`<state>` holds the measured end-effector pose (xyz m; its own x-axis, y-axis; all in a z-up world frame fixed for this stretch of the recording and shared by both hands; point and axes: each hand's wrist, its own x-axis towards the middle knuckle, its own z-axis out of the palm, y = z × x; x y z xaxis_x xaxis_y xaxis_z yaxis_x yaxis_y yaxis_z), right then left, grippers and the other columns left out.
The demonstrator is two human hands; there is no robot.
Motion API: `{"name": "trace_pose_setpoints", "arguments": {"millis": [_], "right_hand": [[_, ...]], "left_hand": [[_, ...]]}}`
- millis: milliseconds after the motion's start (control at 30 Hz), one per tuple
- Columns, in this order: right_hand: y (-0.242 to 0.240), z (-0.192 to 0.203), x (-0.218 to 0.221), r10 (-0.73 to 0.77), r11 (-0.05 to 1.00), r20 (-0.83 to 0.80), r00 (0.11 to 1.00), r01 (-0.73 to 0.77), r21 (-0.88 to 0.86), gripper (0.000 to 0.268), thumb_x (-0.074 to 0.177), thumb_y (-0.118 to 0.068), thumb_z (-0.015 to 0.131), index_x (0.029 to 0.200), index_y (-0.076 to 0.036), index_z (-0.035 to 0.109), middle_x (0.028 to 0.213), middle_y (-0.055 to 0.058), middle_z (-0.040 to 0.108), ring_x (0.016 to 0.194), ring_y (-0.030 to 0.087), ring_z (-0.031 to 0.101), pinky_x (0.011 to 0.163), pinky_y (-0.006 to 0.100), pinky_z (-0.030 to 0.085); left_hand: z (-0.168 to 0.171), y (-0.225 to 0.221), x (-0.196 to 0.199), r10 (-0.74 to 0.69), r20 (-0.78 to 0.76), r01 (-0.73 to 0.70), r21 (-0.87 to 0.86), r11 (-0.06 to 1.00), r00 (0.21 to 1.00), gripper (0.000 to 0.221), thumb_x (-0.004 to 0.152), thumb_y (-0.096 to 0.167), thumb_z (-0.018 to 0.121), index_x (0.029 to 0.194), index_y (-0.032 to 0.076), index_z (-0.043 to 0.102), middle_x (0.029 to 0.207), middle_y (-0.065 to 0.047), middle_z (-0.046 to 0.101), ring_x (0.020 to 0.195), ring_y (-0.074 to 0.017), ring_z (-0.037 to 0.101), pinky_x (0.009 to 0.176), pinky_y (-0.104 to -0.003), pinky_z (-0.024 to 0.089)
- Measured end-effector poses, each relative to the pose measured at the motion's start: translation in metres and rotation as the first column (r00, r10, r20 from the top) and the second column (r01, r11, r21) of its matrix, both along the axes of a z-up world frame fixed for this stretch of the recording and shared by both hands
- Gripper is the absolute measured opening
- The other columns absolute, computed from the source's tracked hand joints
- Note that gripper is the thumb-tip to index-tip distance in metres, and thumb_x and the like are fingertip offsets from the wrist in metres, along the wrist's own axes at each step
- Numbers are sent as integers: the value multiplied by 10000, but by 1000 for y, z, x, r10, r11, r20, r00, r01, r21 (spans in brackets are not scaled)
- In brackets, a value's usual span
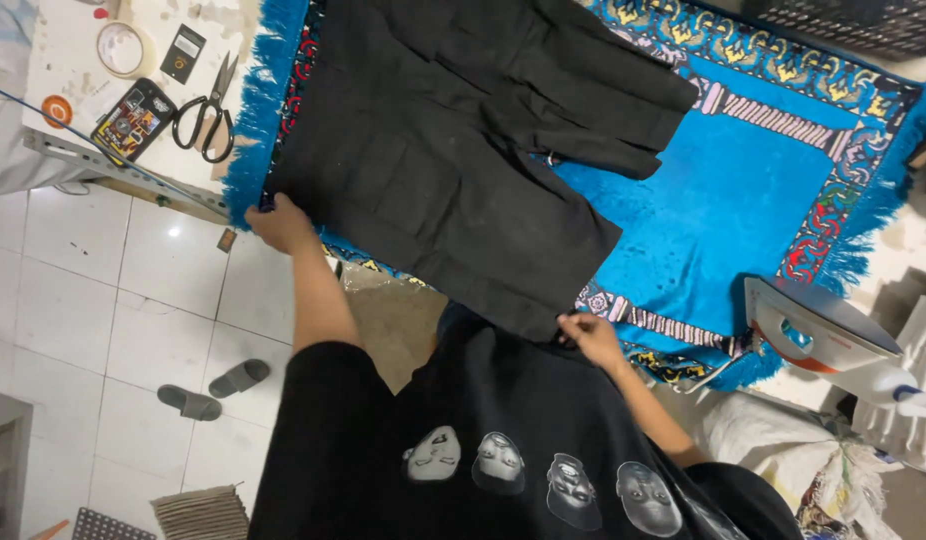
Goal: Ironing and folding a pair of black cargo pants on a work table.
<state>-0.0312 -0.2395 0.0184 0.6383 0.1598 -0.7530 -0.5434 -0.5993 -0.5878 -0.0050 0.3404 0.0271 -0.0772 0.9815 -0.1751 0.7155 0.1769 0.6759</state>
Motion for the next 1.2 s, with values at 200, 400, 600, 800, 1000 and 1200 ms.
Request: {"name": "trace_pose_setpoints", "arguments": {"millis": [200, 400, 600, 800, 1000, 1200], "right_hand": [[-22, 22, 127, -156, 960, 588, 794, 261, -99, 353, 1072, -327, 684, 1100, 23, 725, 1022, 300, 697, 989, 465, 672, 879, 531, 494], [-7, -20, 277, -268, 955, 560, 784, 295, 45, 674, 1158, -489, 730, 1469, -2, 383, 1325, 275, 566, 1281, 432, 551, 1068, 562, 455], [14, -9, 347, -532, 811, 291, 795, 380, 445, 375, 992, -270, 864, 1179, -24, 651, 1049, 201, 761, 970, 319, 804, 853, 451, 641], [-18, 77, 352, -354, 861, 707, 612, -82, 502, 251, 1103, -113, 649, 1300, 21, 569, 1284, 169, 655, 1171, 266, 623, 1044, 421, 536], [-91, 25, 286, -234, 963, 899, 369, 216, 162, 380, 1099, -339, 674, 1091, 40, 655, 1066, 170, 734, 955, 200, 636, 780, 418, 577], [-107, -27, 201, -475, 878, 411, 778, 385, 284, 273, 1100, -177, 712, 1295, -1, 638, 1162, 217, 712, 1071, 320, 734, 900, 463, 605]], "left_hand": [[64, -230, 36, -833, -147, 782, 461, 419, 533, 544, 801, 198, 769, 1307, 38, 648, 1428, -284, 529, 1418, -488, 416, 1190, -635, 218], [50, -354, -1, -879, -273, 910, -262, -322, -390, 1026, 932, 706, 524, 1668, 109, 131, 1738, -192, 50, 1611, -342, -30, 1268, -631, -101], [31, -346, -18, -835, -325, 895, -209, -393, -443, 1063, 880, 750, 561, 1671, 183, 133, 1738, -175, 35, 1616, -306, -7, 1289, -597, -70], [13, -338, -50, -761, -424, 845, -17, -535, -490, 1146, 819, 765, 699, 1657, 162, 200, 1724, -138, 119, 1597, -303, 144, 1297, -533, 93], [24, -317, -77, -841, -218, 852, 68, -519, -495, 1123, 752, 627, 743, 1632, 113, 271, 1694, -116, 286, 1585, -267, 219, 1292, -519, 55], [44, -324, -76, -524, -193, 558, 317, 767, 830, 834, 806, 391, 801, 1483, 71, 434, 1382, -178, 429, 1226, -381, 454, 1021, -509, 338]]}}
